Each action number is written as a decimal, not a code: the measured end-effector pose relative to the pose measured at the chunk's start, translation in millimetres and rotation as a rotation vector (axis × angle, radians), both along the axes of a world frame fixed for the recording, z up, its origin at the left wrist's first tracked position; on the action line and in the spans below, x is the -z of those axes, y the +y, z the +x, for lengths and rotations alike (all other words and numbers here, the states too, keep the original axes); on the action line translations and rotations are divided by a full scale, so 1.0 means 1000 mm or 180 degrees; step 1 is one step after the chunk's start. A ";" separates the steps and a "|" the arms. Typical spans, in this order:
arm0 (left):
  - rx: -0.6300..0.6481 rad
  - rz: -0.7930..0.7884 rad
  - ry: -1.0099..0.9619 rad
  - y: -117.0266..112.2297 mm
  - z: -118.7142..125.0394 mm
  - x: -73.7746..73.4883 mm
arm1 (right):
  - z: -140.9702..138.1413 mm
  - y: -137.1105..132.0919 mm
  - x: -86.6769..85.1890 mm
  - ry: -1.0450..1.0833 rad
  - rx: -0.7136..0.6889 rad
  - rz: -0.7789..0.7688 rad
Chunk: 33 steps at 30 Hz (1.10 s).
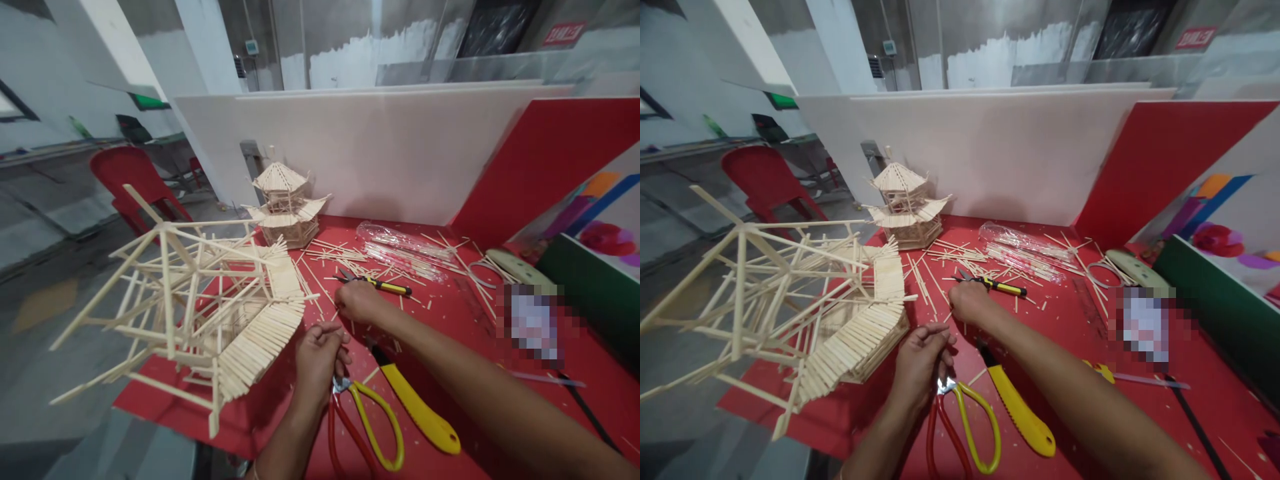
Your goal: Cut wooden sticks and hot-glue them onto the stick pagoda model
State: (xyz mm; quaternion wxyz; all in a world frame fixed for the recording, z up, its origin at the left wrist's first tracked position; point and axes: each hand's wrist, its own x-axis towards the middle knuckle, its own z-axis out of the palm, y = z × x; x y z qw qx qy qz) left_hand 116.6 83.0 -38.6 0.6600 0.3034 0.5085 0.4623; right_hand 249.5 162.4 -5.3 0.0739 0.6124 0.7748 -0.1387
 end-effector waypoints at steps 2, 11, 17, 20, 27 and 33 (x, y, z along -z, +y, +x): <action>0.0019 0.0018 0.0031 0.001 0.002 0.002 | 0.004 0.001 -0.001 0.0098 -0.0024 0.0025; 0.0538 0.0212 0.0164 -0.010 -0.004 -0.007 | 0.023 -0.068 -0.031 0.1204 -0.0370 0.0567; 0.1485 0.0145 0.0054 -0.036 -0.022 -0.015 | 0.017 -0.131 -0.020 0.2136 -0.0550 0.1109; 0.1445 -0.0048 -0.0038 -0.049 -0.032 -0.022 | 0.016 -0.158 -0.009 0.2348 -0.0341 0.1316; 0.0718 -0.0270 -0.0175 -0.067 -0.035 -0.030 | 0.012 -0.193 0.006 0.2737 0.0689 0.2079; 0.0952 0.0816 0.1082 -0.053 -0.030 -0.022 | 0.012 -0.185 -0.003 0.2046 0.0669 0.1684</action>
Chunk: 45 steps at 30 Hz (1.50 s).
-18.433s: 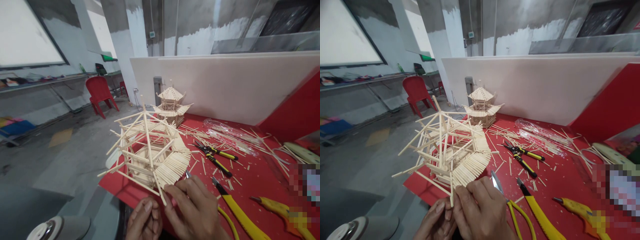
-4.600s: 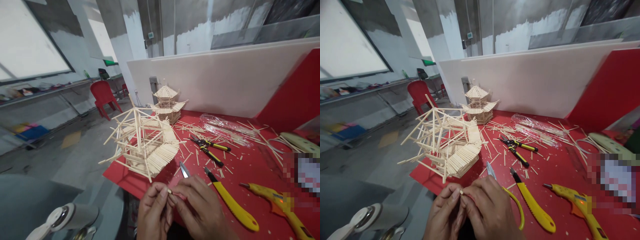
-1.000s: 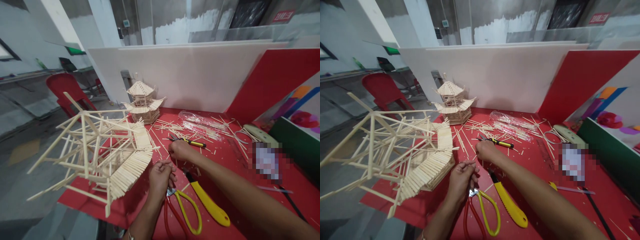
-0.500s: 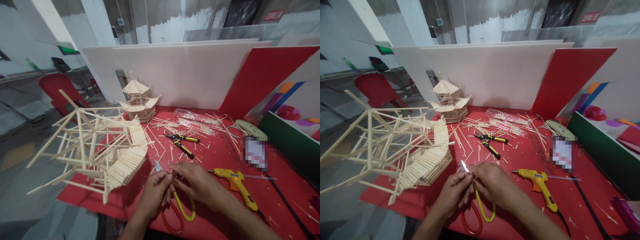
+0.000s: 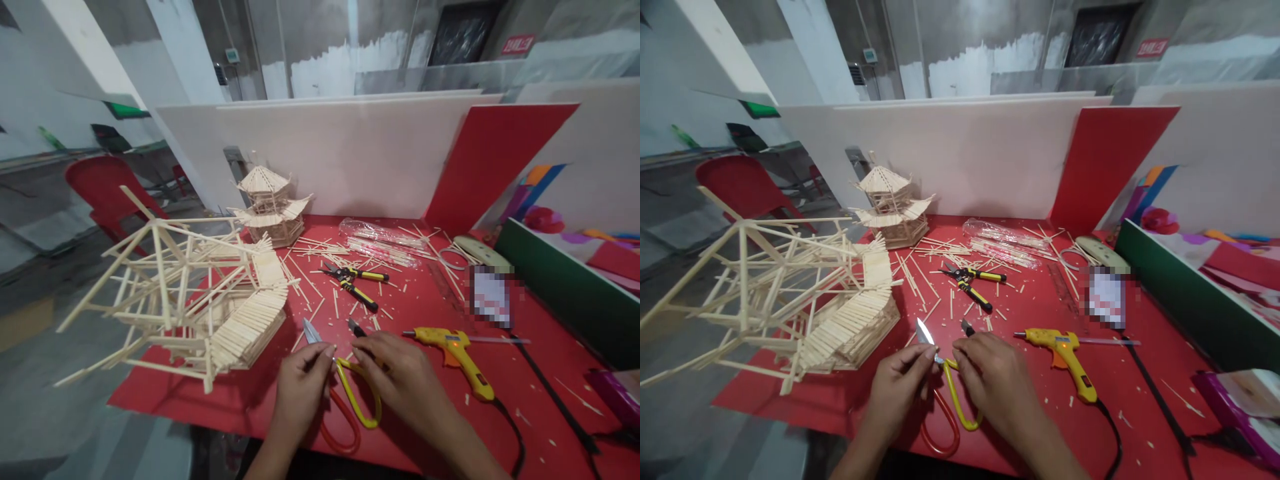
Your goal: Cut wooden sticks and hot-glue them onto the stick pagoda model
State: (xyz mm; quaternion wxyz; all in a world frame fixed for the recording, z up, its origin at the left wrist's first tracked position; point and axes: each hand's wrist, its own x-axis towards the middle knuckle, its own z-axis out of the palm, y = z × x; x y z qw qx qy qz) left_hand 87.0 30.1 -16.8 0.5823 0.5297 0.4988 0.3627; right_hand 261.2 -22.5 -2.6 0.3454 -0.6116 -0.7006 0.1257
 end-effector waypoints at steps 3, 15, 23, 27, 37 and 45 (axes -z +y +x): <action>-0.0025 0.1161 0.1055 0.021 0.004 0.003 | 0.013 0.021 -0.011 -0.0616 0.0156 -0.0626; 0.0032 0.1369 0.2399 0.071 0.028 0.016 | 0.036 0.151 -0.015 -0.1606 -0.0031 -0.1454; -0.0112 0.1440 0.2034 0.081 0.025 0.030 | 0.037 0.187 -0.005 -0.1911 -0.0337 -0.1714; -0.0193 0.1526 0.1916 0.079 0.020 0.034 | 0.033 0.191 -0.003 -0.2025 -0.0416 -0.1728; -0.0269 0.1546 0.1667 0.081 0.016 0.039 | 0.032 0.193 0.003 -0.2235 -0.0638 -0.1791; -0.0334 0.1500 0.1593 0.079 0.017 0.037 | 0.019 0.200 0.010 -0.2509 -0.0334 -0.1586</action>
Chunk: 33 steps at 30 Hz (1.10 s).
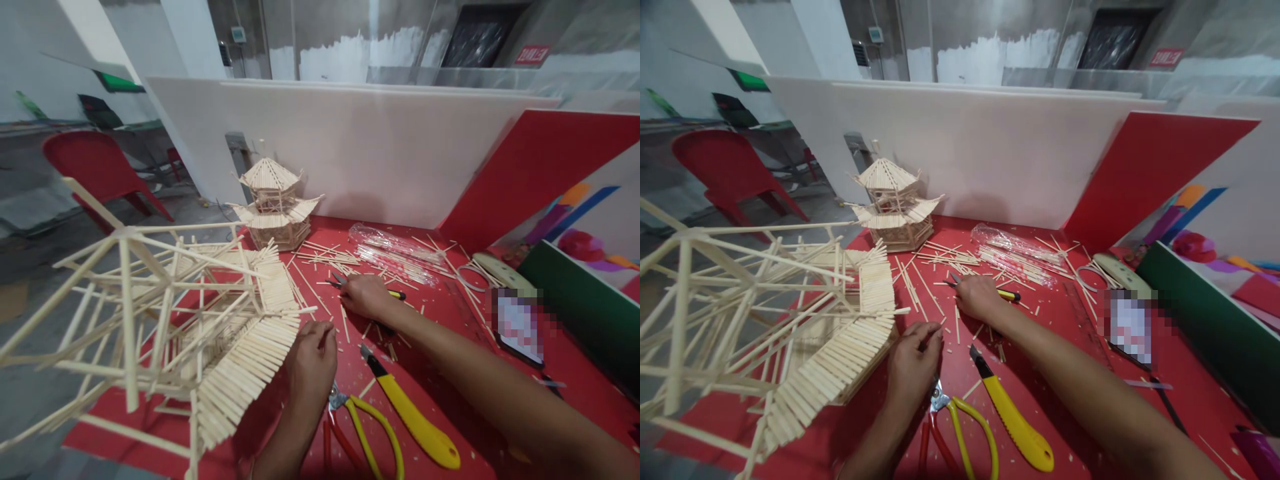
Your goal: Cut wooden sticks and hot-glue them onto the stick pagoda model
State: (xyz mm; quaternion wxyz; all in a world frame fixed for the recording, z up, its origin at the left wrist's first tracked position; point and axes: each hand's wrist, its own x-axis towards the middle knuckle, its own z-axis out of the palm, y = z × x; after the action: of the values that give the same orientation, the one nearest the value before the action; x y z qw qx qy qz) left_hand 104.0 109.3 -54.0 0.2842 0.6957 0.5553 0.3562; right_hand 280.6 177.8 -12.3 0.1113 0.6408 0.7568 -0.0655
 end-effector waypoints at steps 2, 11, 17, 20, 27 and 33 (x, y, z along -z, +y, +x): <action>0.0007 0.0035 -0.0064 0.000 0.000 0.001 | -0.003 0.003 0.002 -0.0028 -0.0020 0.0002; -0.0260 -0.0267 -0.0649 -0.003 0.001 0.003 | -0.012 0.030 -0.003 0.0112 -0.0493 0.0181; -0.0367 -0.0274 -0.0773 -0.004 0.000 0.005 | -0.037 0.062 0.004 0.0106 -0.0682 0.0258; -0.0297 -0.0189 -0.0720 -0.003 0.000 0.003 | -0.043 0.071 0.008 0.0136 -0.0761 0.0271; -0.0082 -0.0095 -0.0658 -0.001 -0.001 0.003 | -0.051 0.076 0.008 0.0303 -0.0758 0.0234; -0.0235 -0.0180 -0.0873 -0.002 -0.002 0.007 | 0.002 0.080 -0.027 0.0437 -0.0614 0.0062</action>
State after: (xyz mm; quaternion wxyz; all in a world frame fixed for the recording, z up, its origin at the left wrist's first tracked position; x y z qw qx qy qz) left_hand 101.9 107.3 -61.0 0.3635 0.6113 0.5463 0.4424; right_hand 282.7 257.7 15.1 0.0587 0.5601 0.8214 -0.0908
